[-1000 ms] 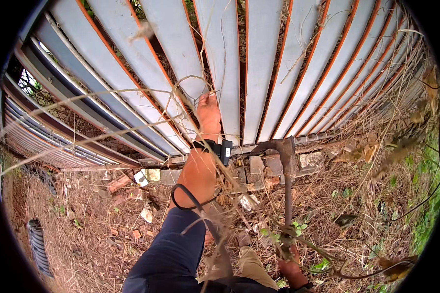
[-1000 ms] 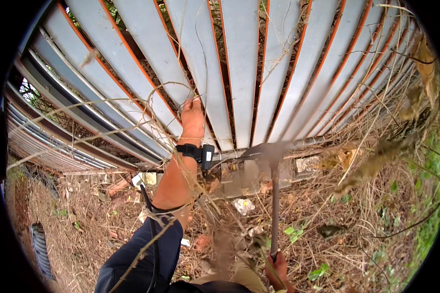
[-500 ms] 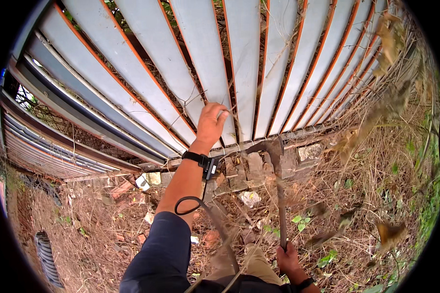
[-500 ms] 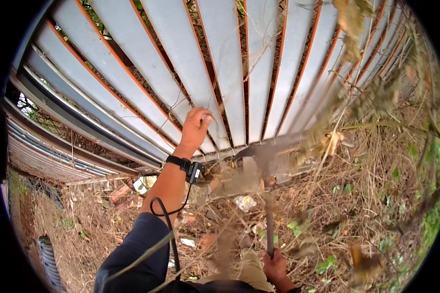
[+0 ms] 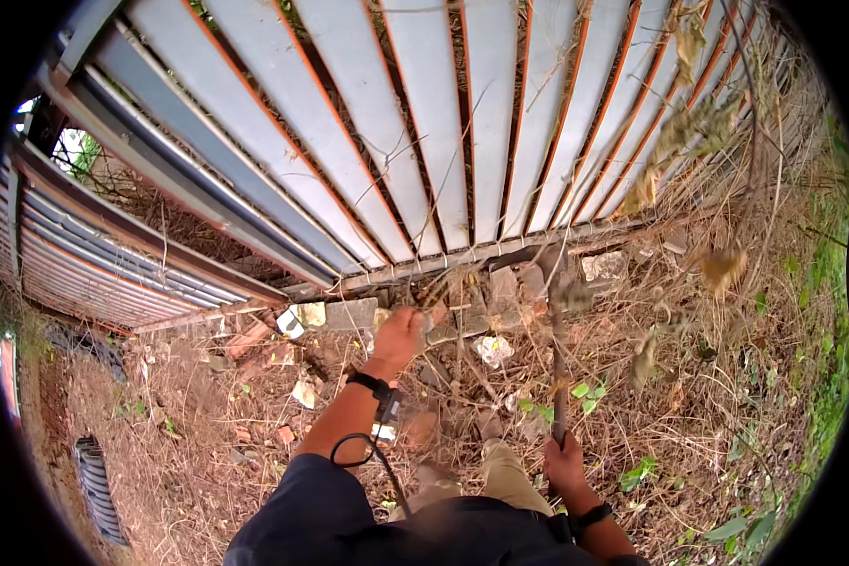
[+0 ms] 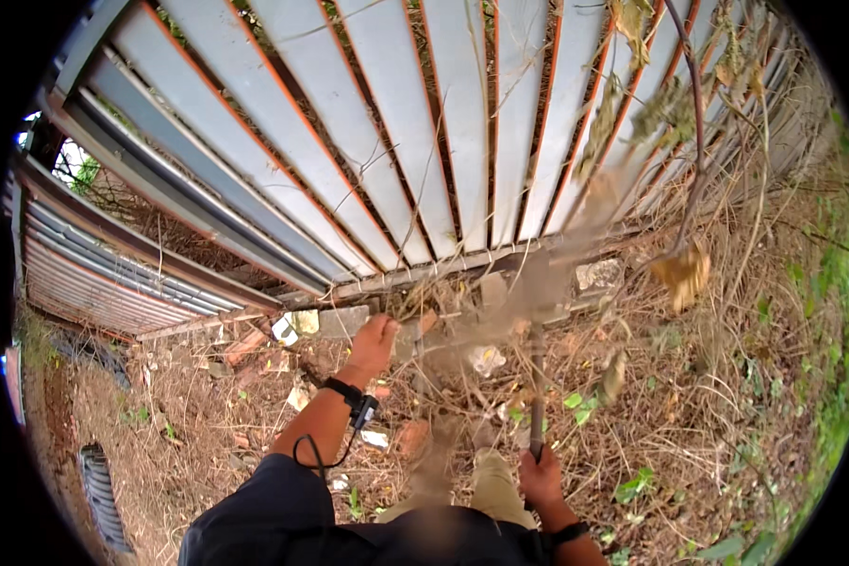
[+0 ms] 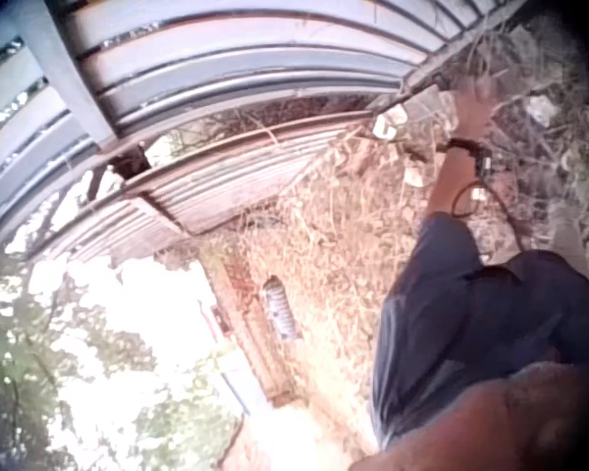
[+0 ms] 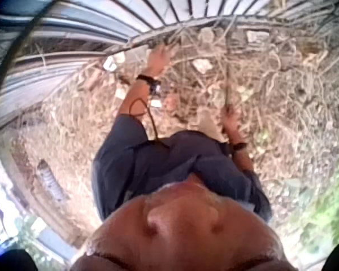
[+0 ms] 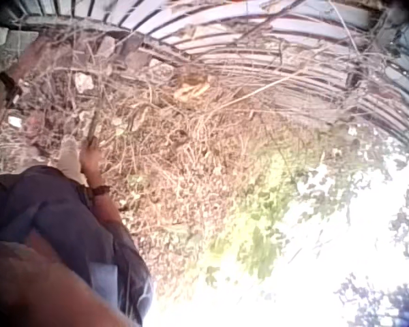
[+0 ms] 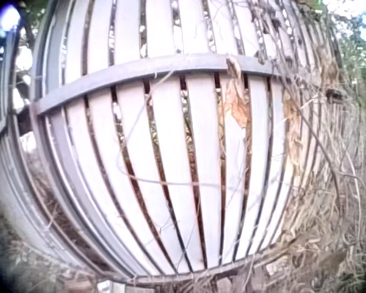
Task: The person clears dry vines and brush from a metal fence by hand and using a sickle.
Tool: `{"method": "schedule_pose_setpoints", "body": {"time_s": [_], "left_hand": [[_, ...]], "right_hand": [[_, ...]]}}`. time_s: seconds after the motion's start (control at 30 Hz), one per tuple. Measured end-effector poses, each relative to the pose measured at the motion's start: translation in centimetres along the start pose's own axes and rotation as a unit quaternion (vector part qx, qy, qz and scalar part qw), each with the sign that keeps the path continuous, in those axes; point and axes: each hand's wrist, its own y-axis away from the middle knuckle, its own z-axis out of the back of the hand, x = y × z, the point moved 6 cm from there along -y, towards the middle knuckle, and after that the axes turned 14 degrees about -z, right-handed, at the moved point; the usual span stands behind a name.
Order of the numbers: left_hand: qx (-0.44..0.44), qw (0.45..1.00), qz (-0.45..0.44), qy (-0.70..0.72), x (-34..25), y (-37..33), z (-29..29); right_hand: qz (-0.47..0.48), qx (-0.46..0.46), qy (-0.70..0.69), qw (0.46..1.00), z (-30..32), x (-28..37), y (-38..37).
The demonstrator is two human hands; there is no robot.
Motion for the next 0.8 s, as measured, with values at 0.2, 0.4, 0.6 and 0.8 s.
{"method": "schedule_pose_setpoints", "body": {"time_s": [0.2, 0.4, 0.6, 0.8], "left_hand": [[-0.175, 0.945, 0.086, 0.261, -0.8, -0.6, 5.2], [-0.262, 0.825, 0.222, 0.450, -1.0, 4.5, 5.2], [-0.269, 0.796, 0.229, 0.491, -0.3, 9.8, 6.4], [-0.257, 0.799, 0.230, 0.492, -2.2, 8.6, 4.8]], "right_hand": [[-0.049, 0.031, -0.065, 0.996, -1.1, -0.4, 2.5], [0.080, -0.036, 0.050, 0.995, -2.4, 4.6, 5.1], [0.163, 0.031, 0.081, 0.983, -6.0, 10.5, 4.4], [0.213, -0.021, 0.190, 0.958, -8.7, 13.4, 0.9]]}}
